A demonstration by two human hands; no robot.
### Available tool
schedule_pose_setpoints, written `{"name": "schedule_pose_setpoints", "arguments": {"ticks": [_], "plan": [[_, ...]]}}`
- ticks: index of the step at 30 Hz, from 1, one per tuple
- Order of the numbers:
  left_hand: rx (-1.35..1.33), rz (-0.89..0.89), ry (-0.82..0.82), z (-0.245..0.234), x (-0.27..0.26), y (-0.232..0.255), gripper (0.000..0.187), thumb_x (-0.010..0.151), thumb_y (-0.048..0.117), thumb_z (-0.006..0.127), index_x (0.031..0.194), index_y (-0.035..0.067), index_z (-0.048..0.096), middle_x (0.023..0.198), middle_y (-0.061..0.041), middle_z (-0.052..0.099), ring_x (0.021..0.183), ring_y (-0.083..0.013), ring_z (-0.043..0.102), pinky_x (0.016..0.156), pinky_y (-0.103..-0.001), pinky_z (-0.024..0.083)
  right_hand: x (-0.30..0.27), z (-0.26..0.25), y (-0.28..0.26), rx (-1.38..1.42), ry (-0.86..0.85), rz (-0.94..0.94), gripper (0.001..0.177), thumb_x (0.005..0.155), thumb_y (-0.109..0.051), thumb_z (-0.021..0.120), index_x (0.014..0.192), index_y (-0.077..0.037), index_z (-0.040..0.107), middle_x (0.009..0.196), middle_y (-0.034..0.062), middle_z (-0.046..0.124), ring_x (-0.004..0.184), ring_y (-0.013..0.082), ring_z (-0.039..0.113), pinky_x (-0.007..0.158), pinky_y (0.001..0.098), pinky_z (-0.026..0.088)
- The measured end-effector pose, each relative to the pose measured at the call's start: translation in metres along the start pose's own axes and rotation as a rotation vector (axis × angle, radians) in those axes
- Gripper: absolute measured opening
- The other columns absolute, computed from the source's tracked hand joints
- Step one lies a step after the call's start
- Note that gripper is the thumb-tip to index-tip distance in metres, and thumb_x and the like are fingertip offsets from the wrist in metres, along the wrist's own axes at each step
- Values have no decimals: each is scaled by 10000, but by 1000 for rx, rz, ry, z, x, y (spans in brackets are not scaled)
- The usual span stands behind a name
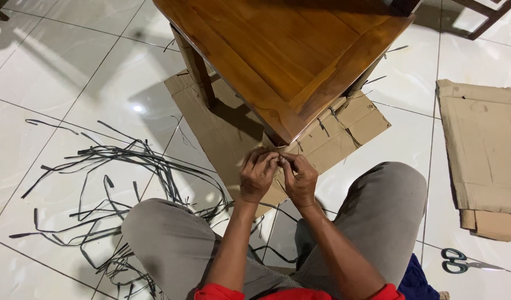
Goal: Wrapping a chair leg with cardboard and securing it with cable ties for protection.
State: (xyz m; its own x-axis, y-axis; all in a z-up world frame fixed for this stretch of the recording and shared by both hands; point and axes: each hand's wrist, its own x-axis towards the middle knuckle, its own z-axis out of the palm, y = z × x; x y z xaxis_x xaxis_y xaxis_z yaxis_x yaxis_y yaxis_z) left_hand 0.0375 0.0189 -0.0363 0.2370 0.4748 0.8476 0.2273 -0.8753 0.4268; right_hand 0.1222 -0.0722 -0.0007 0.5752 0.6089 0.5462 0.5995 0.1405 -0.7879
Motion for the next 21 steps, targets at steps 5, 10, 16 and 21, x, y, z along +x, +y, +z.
{"name": "schedule_pose_setpoints", "arguments": {"ticks": [5, 10, 16, 21], "plan": [[-41, 29, 14, 1, -2, 0, 117, 929, 103, 689, 1014, 156, 750, 912, -35, 673, 864, -253, 696, 827, -384, 594, -7, 5, 7, 45, 84, 131, 143, 962, -92, 759, 991, -55, 624, 807, 164, 757, 768, 308, 779, 660, 407, 606], [12, 45, 33, -2, 3, 4, 111, 917, 88, 703, 996, 151, 749, 893, -31, 669, 851, -237, 691, 832, -373, 595, -7, 4, 8, 9, 71, 121, 127, 947, -71, 764, 960, -74, 637, 792, 145, 772, 772, 294, 785, 653, 397, 608], [-52, 61, 20, -4, 4, 3, 115, 896, 27, 707, 981, 102, 726, 878, -64, 660, 839, -268, 692, 816, -395, 589, -6, 3, 6, -12, 38, 49, 87, 929, 3, 743, 983, -62, 721, 809, 143, 766, 762, 302, 779, 641, 394, 623], [71, 173, 3, -10, 12, 6, 99, 887, -14, 717, 924, 78, 710, 868, -74, 662, 820, -262, 678, 821, -393, 576, 0, 3, -1, -120, 42, -71, 95, 910, 30, 750, 961, -50, 742, 784, 125, 740, 712, 302, 763, 595, 372, 620]]}}
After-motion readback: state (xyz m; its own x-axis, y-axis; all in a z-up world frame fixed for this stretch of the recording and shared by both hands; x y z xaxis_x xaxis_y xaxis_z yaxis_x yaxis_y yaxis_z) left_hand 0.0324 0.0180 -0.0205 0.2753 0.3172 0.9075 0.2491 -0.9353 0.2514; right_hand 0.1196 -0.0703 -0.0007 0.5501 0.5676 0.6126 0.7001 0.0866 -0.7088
